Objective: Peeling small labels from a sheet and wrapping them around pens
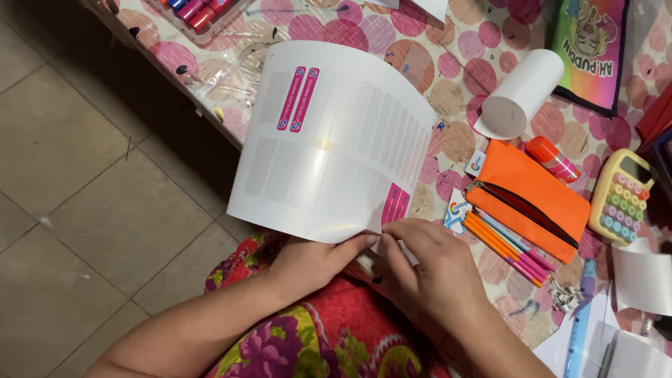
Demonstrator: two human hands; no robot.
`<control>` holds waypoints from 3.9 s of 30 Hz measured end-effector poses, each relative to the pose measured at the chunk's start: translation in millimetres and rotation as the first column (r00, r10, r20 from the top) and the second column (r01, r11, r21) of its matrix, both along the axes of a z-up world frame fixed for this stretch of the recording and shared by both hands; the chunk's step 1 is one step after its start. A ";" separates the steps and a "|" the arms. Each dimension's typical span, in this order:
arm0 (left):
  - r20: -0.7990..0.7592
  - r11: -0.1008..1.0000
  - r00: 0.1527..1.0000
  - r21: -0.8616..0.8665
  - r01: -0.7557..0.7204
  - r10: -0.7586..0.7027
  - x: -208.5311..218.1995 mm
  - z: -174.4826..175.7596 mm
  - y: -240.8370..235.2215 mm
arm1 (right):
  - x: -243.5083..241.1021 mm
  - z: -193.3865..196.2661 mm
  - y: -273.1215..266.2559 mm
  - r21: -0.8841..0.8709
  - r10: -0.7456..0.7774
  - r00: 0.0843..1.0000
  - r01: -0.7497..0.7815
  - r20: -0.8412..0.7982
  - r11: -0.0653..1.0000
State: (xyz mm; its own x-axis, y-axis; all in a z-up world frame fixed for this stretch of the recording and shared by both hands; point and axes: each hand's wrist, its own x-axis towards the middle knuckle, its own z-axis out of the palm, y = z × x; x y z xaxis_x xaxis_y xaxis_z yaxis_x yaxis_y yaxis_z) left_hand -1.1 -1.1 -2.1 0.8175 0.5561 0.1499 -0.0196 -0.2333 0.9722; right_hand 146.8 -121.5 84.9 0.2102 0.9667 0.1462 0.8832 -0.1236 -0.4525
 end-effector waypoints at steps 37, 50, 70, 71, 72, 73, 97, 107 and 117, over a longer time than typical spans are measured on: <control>-0.085 0.998 0.996 -0.065 0.023 -0.029 1.0 32.0 10.2 | 16.2 -1.5 -0.8 -0.104 -0.156 0.980 0.143 -0.124 0.984; -0.325 0.750 0.943 -0.642 -0.159 -0.079 24.8 18.6 15.5 | 55.7 36.6 -44.2 0.352 -0.370 0.917 0.301 0.150 0.886; -0.299 0.814 0.756 -0.215 0.540 -0.582 47.2 49.9 -82.8 | -47.9 -27.0 -257.7 0.176 -0.723 0.559 0.824 -0.405 0.539; -0.296 0.717 0.656 -0.201 0.668 -0.694 57.5 54.2 -92.2 | -50.9 -36.3 -263.9 0.234 -0.718 0.595 0.803 -0.361 0.548; -0.301 0.705 0.642 -0.202 0.680 -0.705 66.0 58.4 -100.0 | -57.0 -39.8 -270.2 0.231 -0.728 0.579 0.815 -0.366 0.532; -0.317 0.661 0.582 -0.296 0.690 -0.749 75.2 62.8 -107.7 | -61.3 -43.0 -275.9 0.201 -0.772 0.550 0.835 -0.319 0.512; -0.246 0.613 0.806 0.541 0.576 -0.539 107.3 23.4 -111.9 | -34.6 -51.2 -275.0 0.177 -0.815 0.371 0.928 -0.444 0.327; -0.105 0.673 0.768 0.418 0.610 -0.632 114.7 46.8 -120.4 | -34.3 -48.1 -265.7 0.199 -0.830 0.358 0.933 -0.428 0.300; -0.117 0.628 0.630 0.055 0.776 -0.768 117.8 55.8 -144.4 | -38.5 -45.6 -249.6 0.127 -0.790 0.403 0.912 -0.462 0.391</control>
State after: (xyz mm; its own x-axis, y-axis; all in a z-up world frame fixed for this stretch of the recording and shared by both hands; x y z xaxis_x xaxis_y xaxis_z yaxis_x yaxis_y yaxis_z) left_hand 116.8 -145.5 53.7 0.9511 -0.2973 0.0835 -0.1630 -0.2535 0.9535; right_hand 108.3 -371.1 39.3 0.9777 0.1427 0.1541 0.2070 -0.5319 -0.8211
